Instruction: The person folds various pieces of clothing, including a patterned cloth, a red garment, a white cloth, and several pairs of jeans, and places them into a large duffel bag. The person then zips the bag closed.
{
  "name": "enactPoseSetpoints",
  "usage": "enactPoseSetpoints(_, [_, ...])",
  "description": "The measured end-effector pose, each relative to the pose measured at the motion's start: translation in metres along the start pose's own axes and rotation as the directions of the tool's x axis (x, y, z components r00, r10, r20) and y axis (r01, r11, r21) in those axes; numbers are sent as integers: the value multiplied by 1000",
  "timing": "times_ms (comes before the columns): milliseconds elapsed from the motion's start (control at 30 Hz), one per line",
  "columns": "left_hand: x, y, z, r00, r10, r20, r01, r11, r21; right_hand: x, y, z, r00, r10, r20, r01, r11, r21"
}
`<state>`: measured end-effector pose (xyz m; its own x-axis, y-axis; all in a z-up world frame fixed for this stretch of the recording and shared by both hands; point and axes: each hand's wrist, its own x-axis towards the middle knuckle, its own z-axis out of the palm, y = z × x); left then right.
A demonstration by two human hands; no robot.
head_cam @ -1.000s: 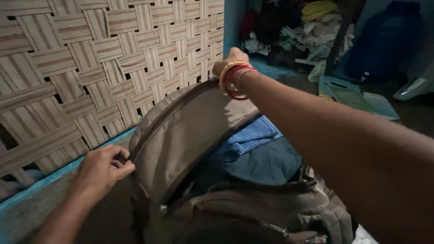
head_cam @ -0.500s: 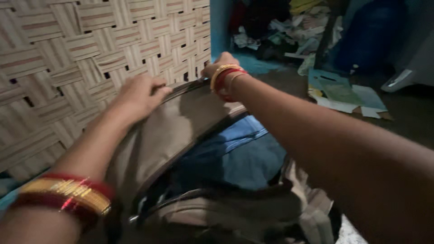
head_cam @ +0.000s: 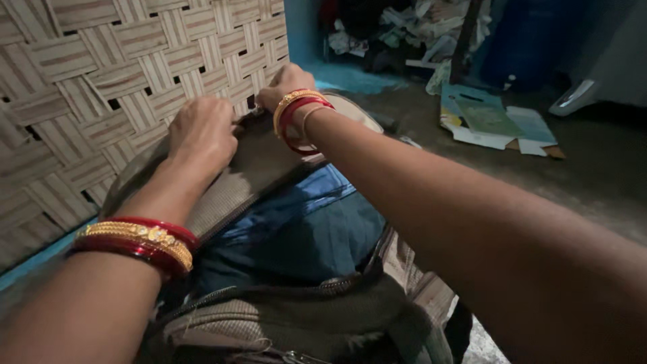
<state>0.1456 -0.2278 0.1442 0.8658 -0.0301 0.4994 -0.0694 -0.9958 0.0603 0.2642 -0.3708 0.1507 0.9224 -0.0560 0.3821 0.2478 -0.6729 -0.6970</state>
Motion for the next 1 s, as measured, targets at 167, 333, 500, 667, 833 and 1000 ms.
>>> enactPoseSetpoints(167, [6, -5, 4, 998, 50, -24, -49, 998, 51, 0, -10, -11, 999, 25, 27, -24, 1000, -18])
enactPoseSetpoints(333, [11, -7, 3, 999, -29, -41, 26, 997, -71, 0, -20, -20, 999, 52, 14, -52, 998, -46])
enactPoseSetpoints(500, [15, -21, 10, 997, 40, -66, -58, 953, -298, 2, -14, -27, 995, 63, 72, -57, 996, -76])
enactPoseSetpoints(667, [25, -38, 28, 991, -115, -71, 76, 908, -411, 1, -21, -19, 952, 158, 261, -197, 972, 131])
enactPoseSetpoints(833, [30, -57, 36, 988, -110, -106, 57, 908, -415, -5, -42, 3, 974, 92, 209, -120, 985, 126])
enactPoseSetpoints(1000, [50, -67, 21, 998, 3, -62, -28, 913, -406, 8, -48, -4, 996, 48, 73, -51, 998, 45])
